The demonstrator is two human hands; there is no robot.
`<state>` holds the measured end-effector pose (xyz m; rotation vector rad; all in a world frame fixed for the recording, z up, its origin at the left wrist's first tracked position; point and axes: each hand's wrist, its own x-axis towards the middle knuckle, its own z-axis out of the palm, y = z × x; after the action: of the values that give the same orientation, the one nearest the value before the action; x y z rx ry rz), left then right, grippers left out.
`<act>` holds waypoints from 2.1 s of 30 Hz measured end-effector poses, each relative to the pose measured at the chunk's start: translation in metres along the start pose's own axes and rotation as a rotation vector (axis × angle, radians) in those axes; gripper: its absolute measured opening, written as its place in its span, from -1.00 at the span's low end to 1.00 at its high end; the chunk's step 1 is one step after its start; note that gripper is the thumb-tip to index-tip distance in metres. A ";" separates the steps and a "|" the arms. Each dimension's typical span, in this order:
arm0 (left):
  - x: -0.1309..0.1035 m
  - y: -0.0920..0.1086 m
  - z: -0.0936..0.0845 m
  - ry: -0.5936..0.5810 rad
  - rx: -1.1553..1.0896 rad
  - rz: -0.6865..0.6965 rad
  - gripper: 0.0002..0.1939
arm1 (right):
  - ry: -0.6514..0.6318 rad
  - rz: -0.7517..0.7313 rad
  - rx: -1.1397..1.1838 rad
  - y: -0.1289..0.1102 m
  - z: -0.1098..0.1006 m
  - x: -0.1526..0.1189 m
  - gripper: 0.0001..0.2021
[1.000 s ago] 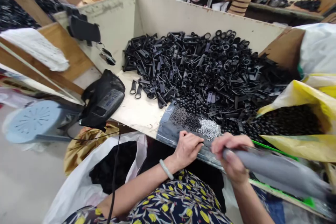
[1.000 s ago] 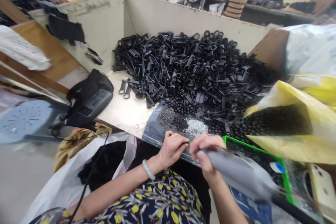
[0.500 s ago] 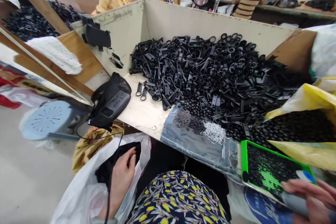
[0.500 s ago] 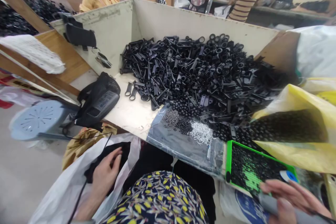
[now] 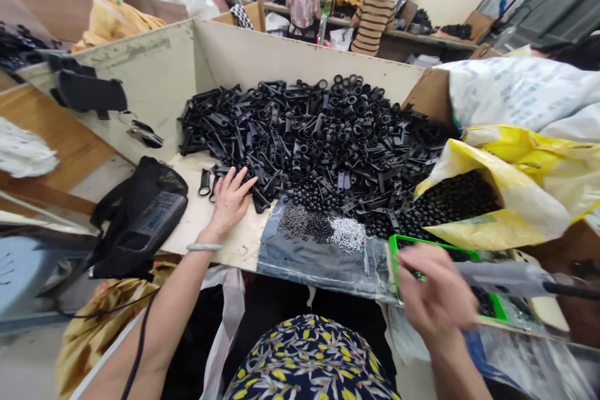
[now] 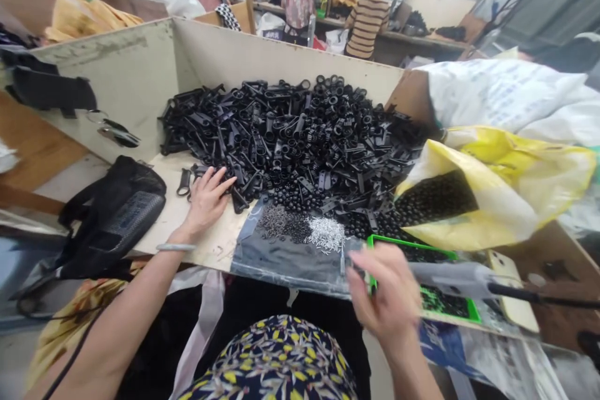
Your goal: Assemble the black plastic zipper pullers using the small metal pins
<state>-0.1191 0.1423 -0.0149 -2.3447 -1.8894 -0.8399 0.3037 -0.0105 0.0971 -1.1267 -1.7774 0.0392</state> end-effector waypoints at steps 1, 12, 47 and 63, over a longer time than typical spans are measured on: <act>0.002 -0.003 0.002 -0.004 -0.012 0.029 -0.51 | -0.023 0.003 0.038 0.008 0.024 0.015 -0.77; 0.017 0.017 -0.026 0.181 -0.149 -0.128 -0.59 | -0.248 0.316 -0.333 0.094 0.183 0.095 -0.78; -0.097 0.196 -0.040 -0.508 -1.722 -0.985 -0.58 | -0.496 -0.141 0.245 -0.008 0.110 -0.029 -0.54; -0.114 0.198 -0.032 -0.501 -1.753 -1.010 -0.68 | -0.563 -0.113 0.175 -0.008 0.098 -0.040 -0.48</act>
<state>0.0339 -0.0244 0.0278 -1.4661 -3.3394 -3.3127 0.2287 0.0000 0.0227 -0.9403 -2.2775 0.4761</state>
